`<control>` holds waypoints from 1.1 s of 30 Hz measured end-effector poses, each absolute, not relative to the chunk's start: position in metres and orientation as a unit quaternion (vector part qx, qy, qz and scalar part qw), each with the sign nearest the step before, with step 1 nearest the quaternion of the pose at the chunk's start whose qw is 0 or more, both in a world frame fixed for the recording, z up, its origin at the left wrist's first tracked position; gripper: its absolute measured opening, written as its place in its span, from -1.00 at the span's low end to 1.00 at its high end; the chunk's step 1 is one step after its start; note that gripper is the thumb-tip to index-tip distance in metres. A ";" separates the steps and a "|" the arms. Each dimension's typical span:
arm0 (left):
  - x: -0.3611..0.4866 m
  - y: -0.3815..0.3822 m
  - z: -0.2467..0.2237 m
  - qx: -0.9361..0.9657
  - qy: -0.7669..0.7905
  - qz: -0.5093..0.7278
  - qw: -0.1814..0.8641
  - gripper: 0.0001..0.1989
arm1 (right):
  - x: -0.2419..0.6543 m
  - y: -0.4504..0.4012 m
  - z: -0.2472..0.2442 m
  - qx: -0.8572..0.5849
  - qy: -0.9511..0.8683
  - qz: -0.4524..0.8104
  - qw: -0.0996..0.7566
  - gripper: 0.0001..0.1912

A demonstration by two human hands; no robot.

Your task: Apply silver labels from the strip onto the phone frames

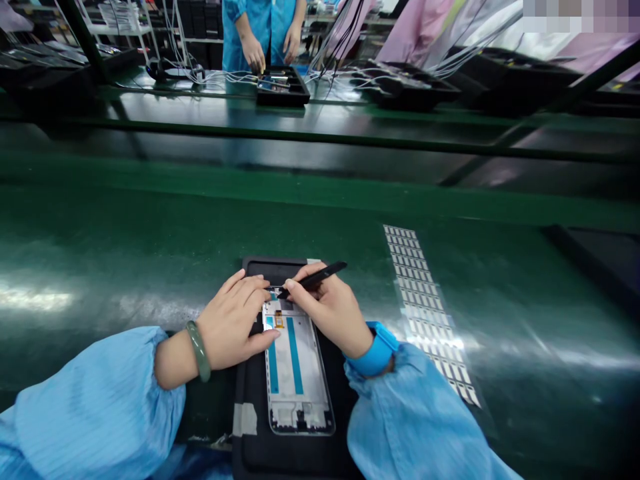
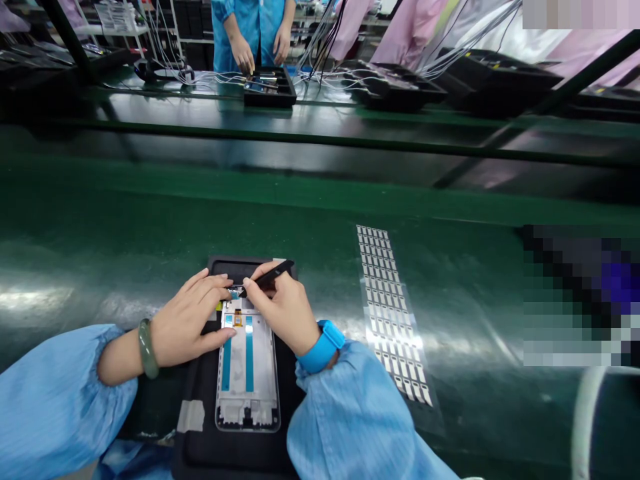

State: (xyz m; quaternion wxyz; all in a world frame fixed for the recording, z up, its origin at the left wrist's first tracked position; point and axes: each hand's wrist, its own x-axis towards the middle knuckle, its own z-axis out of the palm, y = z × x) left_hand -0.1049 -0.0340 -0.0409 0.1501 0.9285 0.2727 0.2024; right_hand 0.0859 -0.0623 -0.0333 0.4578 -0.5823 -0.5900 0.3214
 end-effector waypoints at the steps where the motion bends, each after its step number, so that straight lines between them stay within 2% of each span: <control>1: -0.105 -0.034 -0.041 0.929 0.272 0.202 0.150 -0.63 | 0.086 -0.062 -0.033 -0.581 -0.591 0.320 0.459 -0.84; 20: -0.106 -0.031 -0.042 0.931 0.271 0.192 0.150 -0.66 | 0.085 -0.060 -0.036 -0.573 -0.612 0.289 0.462 -0.88; 25: -0.107 -0.029 -0.041 0.930 0.274 0.186 0.161 -0.71 | 0.087 -0.062 -0.038 -0.586 -0.518 0.258 0.567 -0.80; 27: -0.107 -0.028 -0.040 0.930 0.273 0.183 0.164 -0.72 | 0.088 -0.064 -0.037 -0.584 -0.510 0.244 0.582 -0.81; 33: -0.108 -0.028 -0.042 0.929 0.272 0.191 0.163 -0.72 | 0.086 -0.068 -0.035 -0.541 -0.618 0.257 0.509 -0.94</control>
